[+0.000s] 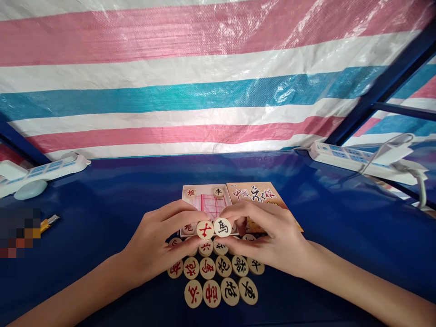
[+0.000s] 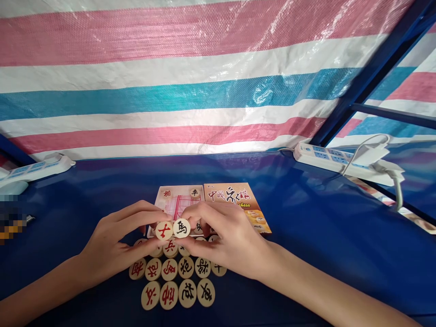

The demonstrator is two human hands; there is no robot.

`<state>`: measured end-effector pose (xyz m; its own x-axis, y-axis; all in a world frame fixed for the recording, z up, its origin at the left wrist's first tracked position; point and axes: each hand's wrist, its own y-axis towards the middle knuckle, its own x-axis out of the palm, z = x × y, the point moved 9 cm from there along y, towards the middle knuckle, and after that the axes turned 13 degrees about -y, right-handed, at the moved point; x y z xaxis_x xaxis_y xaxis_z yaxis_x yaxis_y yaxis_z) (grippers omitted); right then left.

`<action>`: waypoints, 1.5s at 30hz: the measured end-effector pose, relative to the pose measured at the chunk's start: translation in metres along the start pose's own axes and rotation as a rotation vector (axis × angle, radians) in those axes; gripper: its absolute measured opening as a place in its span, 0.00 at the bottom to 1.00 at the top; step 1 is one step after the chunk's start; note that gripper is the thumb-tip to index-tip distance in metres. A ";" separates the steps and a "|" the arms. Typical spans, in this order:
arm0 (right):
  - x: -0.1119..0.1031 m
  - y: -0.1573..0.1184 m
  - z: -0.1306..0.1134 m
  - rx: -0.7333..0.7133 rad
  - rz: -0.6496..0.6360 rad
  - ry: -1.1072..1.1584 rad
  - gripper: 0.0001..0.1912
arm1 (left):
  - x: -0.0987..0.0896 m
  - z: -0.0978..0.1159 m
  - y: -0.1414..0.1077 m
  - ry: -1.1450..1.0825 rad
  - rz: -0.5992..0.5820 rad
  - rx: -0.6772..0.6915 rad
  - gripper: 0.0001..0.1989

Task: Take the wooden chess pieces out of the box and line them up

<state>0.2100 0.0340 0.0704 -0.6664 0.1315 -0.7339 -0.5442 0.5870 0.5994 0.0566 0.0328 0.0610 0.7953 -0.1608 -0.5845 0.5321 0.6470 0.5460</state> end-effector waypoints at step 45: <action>0.000 -0.002 0.001 0.005 0.000 -0.003 0.14 | 0.002 0.008 -0.001 0.017 -0.019 0.075 0.13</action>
<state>0.2113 0.0334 0.0686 -0.6650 0.1342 -0.7347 -0.5414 0.5910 0.5980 0.0603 0.0262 0.0640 0.7802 -0.1588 -0.6050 0.5676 0.5861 0.5782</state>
